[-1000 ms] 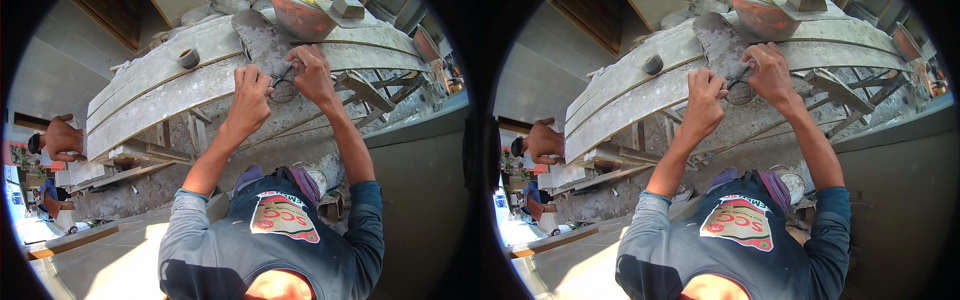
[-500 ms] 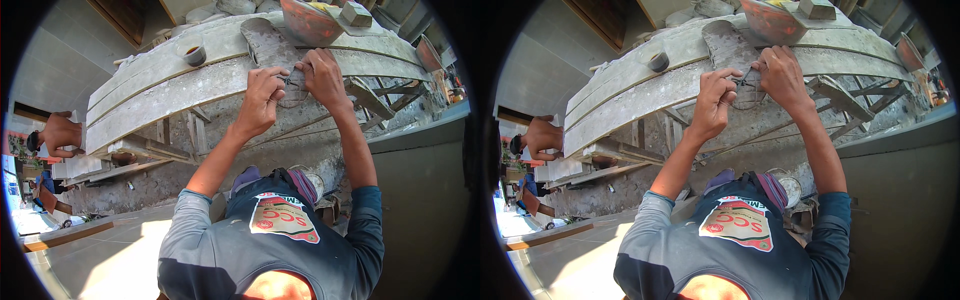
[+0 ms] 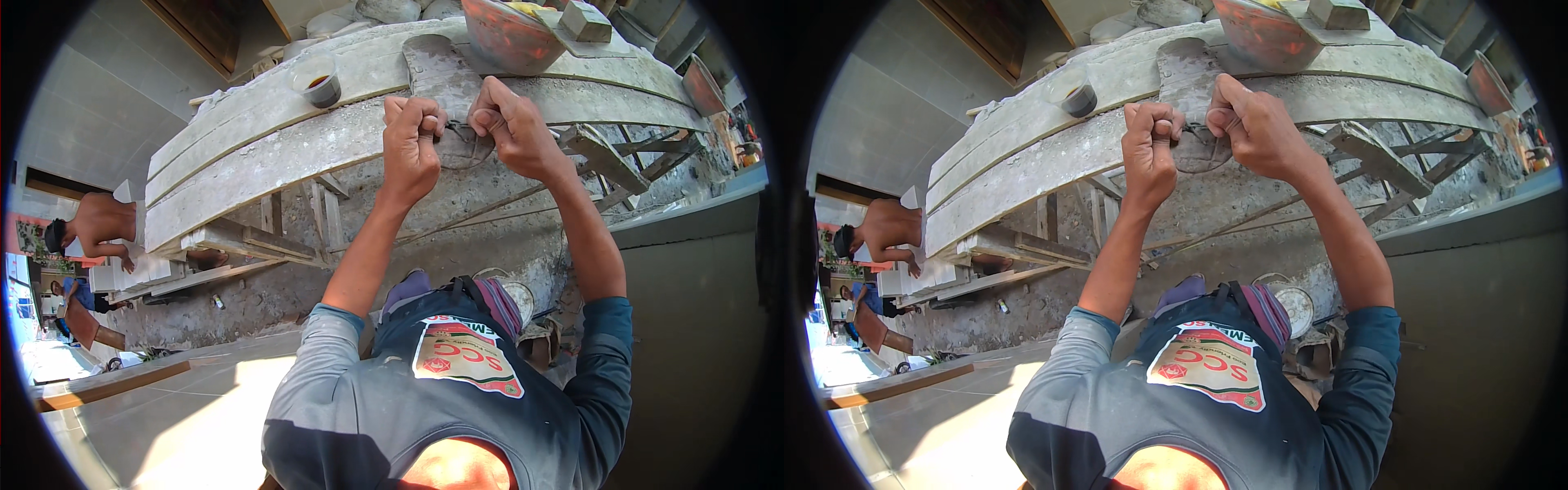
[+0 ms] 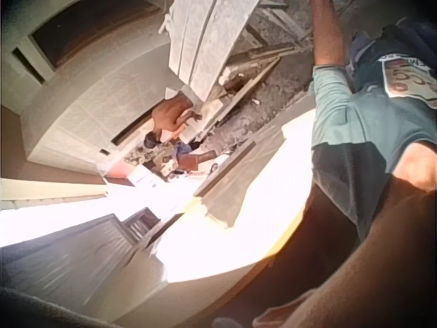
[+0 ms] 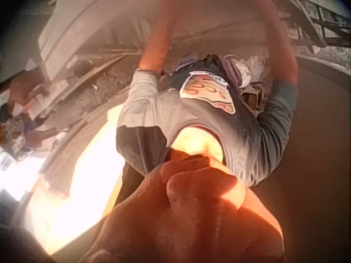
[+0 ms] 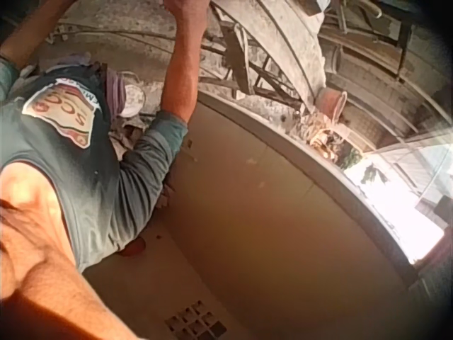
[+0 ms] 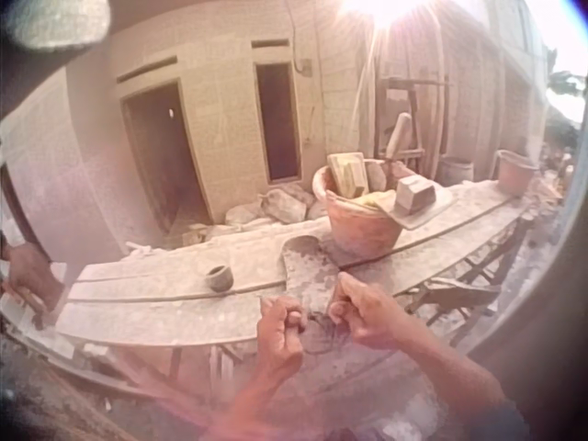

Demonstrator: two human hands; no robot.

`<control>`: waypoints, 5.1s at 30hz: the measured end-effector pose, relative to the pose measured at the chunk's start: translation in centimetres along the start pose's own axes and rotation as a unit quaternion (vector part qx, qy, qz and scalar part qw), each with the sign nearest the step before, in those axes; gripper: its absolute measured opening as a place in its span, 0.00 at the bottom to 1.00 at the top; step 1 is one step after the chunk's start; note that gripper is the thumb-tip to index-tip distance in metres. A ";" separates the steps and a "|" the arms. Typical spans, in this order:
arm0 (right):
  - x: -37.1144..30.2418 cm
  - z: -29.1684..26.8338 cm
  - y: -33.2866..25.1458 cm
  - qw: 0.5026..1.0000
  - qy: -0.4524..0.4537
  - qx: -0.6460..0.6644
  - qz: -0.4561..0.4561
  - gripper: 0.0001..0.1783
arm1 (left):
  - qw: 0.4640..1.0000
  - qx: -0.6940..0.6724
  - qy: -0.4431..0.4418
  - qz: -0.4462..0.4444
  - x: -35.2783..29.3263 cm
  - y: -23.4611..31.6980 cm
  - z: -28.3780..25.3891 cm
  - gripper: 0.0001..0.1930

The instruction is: The person repairs a rubber sandal by hand using a tool and thread. They pierce the rubber sole with the tool, pull thread through to create stitches, and continue this process along the edges and strap of the sandal while holding it at waist height.

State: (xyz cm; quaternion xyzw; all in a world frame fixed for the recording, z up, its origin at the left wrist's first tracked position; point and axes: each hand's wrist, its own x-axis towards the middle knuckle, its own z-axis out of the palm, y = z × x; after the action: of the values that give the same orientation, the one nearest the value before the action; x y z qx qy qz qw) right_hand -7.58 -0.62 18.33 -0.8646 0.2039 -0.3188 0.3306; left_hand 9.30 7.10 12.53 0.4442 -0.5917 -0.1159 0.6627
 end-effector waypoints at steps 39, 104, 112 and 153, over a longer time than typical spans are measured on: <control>0.5 0.8 -10.1 0.873 0.373 -0.287 -0.128 0.14 | 0.975 -0.205 0.046 -0.075 12.1 10.8 0.0 0.10; -5.1 -1.7 -9.9 0.962 -0.195 0.191 0.019 0.17 | 0.898 -0.379 -0.217 -0.059 -1.8 6.9 -5.2 0.11; -5.7 -1.1 -10.3 0.985 -0.120 0.007 -0.127 0.15 | 0.958 -0.122 -0.261 -0.004 -1.3 9.7 -7.4 0.23; -5.9 0.6 -7.3 0.934 0.207 -0.120 -0.267 0.09 | 0.939 -0.279 -0.149 -0.134 -0.1 8.7 -6.0 0.20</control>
State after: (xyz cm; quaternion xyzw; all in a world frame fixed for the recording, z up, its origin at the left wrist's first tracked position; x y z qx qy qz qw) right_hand -10.36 8.06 20.65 -0.8352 0.0660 -0.5404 0.0777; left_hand 11.37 14.94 19.36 0.2940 -0.5630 -0.4289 0.6424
